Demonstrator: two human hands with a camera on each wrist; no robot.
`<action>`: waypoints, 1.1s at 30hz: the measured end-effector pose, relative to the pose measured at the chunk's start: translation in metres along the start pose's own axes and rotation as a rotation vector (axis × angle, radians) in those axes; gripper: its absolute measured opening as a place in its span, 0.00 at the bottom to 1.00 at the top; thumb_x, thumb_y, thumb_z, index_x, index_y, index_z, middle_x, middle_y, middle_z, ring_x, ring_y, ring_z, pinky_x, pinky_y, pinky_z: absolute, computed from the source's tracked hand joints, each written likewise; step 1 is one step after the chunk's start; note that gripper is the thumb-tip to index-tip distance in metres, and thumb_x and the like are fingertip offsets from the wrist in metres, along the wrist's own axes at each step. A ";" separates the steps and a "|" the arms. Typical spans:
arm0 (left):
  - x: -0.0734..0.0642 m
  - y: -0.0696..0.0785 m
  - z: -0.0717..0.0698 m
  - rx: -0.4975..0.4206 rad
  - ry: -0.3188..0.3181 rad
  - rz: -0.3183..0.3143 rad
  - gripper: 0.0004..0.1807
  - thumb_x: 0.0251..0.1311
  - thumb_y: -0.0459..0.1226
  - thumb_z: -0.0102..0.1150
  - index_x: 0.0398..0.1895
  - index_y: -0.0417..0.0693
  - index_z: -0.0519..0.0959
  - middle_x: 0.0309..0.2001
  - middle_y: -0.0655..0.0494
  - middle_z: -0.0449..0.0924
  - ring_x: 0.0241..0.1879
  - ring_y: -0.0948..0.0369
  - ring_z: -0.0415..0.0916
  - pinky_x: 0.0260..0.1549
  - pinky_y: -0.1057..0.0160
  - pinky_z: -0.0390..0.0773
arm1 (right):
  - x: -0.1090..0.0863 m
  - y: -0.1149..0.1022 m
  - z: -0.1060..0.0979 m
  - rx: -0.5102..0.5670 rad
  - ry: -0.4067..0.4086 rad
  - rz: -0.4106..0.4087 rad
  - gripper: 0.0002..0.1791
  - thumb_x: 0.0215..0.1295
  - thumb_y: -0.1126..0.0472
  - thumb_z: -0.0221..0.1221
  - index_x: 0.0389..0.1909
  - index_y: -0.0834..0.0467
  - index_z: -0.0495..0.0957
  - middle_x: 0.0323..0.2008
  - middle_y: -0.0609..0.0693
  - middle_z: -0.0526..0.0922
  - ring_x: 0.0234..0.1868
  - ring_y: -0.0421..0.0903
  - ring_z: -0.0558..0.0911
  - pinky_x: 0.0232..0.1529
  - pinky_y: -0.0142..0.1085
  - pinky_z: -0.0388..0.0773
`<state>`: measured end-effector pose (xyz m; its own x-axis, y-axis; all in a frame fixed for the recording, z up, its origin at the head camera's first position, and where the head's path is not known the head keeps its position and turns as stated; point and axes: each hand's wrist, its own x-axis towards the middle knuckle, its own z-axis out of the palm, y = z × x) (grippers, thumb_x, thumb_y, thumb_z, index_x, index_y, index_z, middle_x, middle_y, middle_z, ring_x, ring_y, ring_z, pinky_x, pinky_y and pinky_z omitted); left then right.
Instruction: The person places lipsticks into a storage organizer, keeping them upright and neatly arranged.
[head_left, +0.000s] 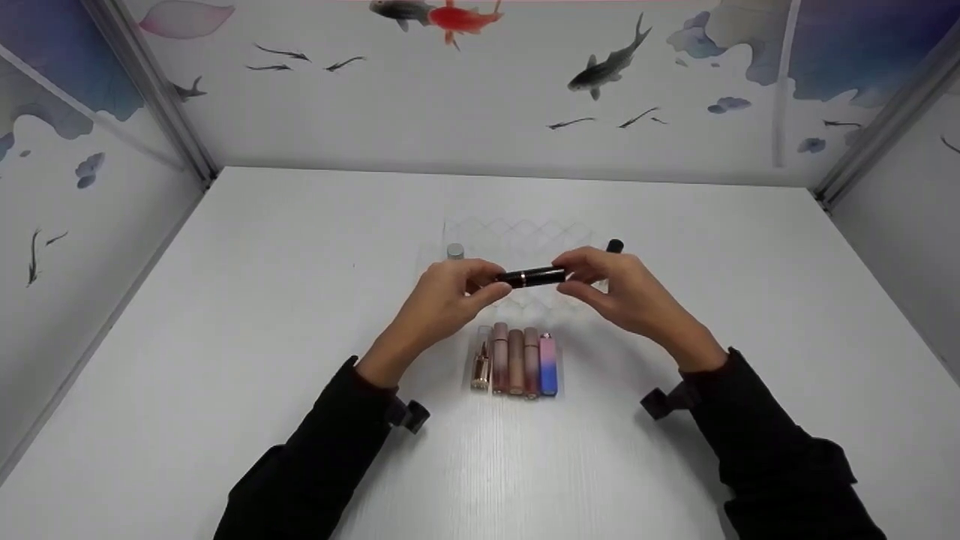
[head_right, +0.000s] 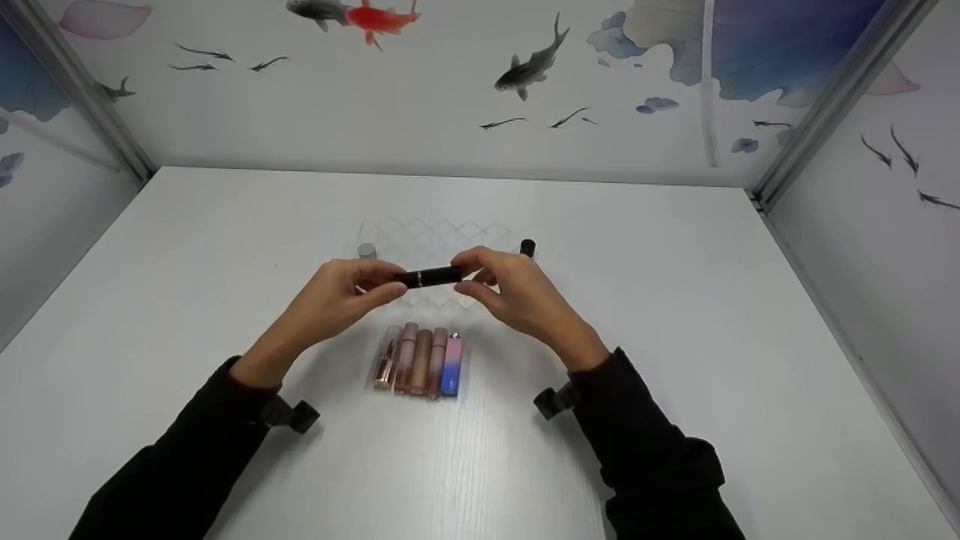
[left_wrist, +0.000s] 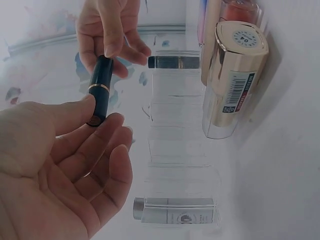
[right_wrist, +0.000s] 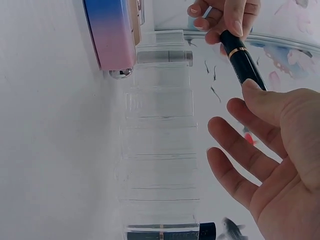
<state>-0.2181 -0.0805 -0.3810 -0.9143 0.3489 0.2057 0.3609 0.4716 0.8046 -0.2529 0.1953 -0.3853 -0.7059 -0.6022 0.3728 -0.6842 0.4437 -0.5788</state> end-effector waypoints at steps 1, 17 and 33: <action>0.000 0.000 0.000 -0.001 -0.005 -0.008 0.16 0.69 0.40 0.65 0.54 0.41 0.84 0.40 0.55 0.88 0.36 0.60 0.82 0.30 0.64 0.74 | 0.000 0.000 0.000 -0.002 0.003 -0.006 0.17 0.68 0.64 0.66 0.57 0.59 0.80 0.48 0.48 0.87 0.42 0.42 0.88 0.46 0.43 0.83; -0.001 0.001 0.003 0.039 -0.043 -0.010 0.12 0.68 0.41 0.66 0.49 0.46 0.86 0.38 0.58 0.88 0.35 0.62 0.81 0.32 0.62 0.72 | 0.000 0.004 0.004 0.045 -0.006 -0.043 0.15 0.74 0.65 0.59 0.59 0.62 0.76 0.48 0.51 0.85 0.41 0.47 0.88 0.42 0.37 0.81; -0.001 0.000 0.010 0.072 -0.156 0.007 0.10 0.71 0.40 0.62 0.46 0.45 0.87 0.34 0.57 0.86 0.31 0.64 0.74 0.31 0.64 0.71 | 0.000 0.003 0.005 0.139 -0.079 -0.012 0.13 0.78 0.65 0.52 0.59 0.62 0.71 0.46 0.51 0.84 0.42 0.55 0.86 0.47 0.42 0.79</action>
<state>-0.2155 -0.0723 -0.3864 -0.8742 0.4713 0.1173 0.3842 0.5234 0.7605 -0.2545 0.1933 -0.3909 -0.6777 -0.6596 0.3251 -0.6565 0.3436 -0.6715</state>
